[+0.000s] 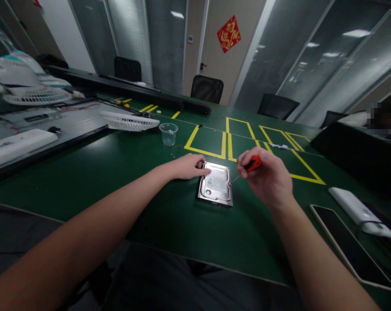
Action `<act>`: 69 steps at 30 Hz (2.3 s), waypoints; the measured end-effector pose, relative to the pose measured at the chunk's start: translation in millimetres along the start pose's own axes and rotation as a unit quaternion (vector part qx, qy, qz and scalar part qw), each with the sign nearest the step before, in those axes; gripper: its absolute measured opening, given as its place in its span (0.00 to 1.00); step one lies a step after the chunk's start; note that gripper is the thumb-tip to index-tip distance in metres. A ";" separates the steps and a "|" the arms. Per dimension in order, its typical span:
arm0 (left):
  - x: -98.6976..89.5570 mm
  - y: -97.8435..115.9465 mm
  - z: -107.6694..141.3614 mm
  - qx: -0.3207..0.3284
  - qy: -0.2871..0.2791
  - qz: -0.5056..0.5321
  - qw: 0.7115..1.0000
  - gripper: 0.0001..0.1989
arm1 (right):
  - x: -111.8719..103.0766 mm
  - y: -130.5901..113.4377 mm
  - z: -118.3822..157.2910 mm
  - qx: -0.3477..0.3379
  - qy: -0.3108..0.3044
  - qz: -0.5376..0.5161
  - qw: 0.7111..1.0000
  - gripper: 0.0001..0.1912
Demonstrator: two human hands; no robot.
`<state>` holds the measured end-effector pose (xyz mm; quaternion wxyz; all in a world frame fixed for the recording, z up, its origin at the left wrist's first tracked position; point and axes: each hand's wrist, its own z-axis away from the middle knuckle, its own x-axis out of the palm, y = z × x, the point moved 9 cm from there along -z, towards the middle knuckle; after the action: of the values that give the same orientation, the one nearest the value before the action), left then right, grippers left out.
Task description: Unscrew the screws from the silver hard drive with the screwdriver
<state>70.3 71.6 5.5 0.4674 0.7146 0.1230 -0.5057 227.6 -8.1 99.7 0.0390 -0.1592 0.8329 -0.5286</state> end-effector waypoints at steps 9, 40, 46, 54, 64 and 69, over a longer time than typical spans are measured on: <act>-1.1 -1.1 1.1 -0.013 -0.010 -0.001 1.000 0.30 | -8.3 -1.0 -2.3 -0.007 0.016 -0.017 1.000 0.15; -3.9 2.7 2.7 -0.011 0.000 -0.003 1.000 0.29 | -16.8 -3.2 -4.5 -0.021 0.042 -0.037 0.998 0.09; -4.4 3.9 3.5 -0.014 -0.003 -0.008 1.000 0.30 | -18.2 -1.0 -4.5 -0.005 0.042 -0.069 0.997 0.14; -4.0 3.3 2.9 -0.012 -0.002 -0.011 1.000 0.29 | -21.7 -0.7 -5.9 -0.004 0.060 -0.065 0.996 0.12; -4.9 6.2 3.3 -0.007 0.003 -0.017 1.000 0.28 | -23.6 0.0 -4.6 -0.013 0.078 -0.076 0.994 0.07; -5.3 5.5 4.0 -0.012 0.000 -0.015 1.000 0.29 | -22.2 -1.2 -5.1 -0.015 0.064 -0.084 0.994 0.09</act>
<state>69.0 67.1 12.7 0.4683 0.7071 0.1399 -0.5110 247.6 2.7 100.7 -0.0608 -0.1951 0.8252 -0.5266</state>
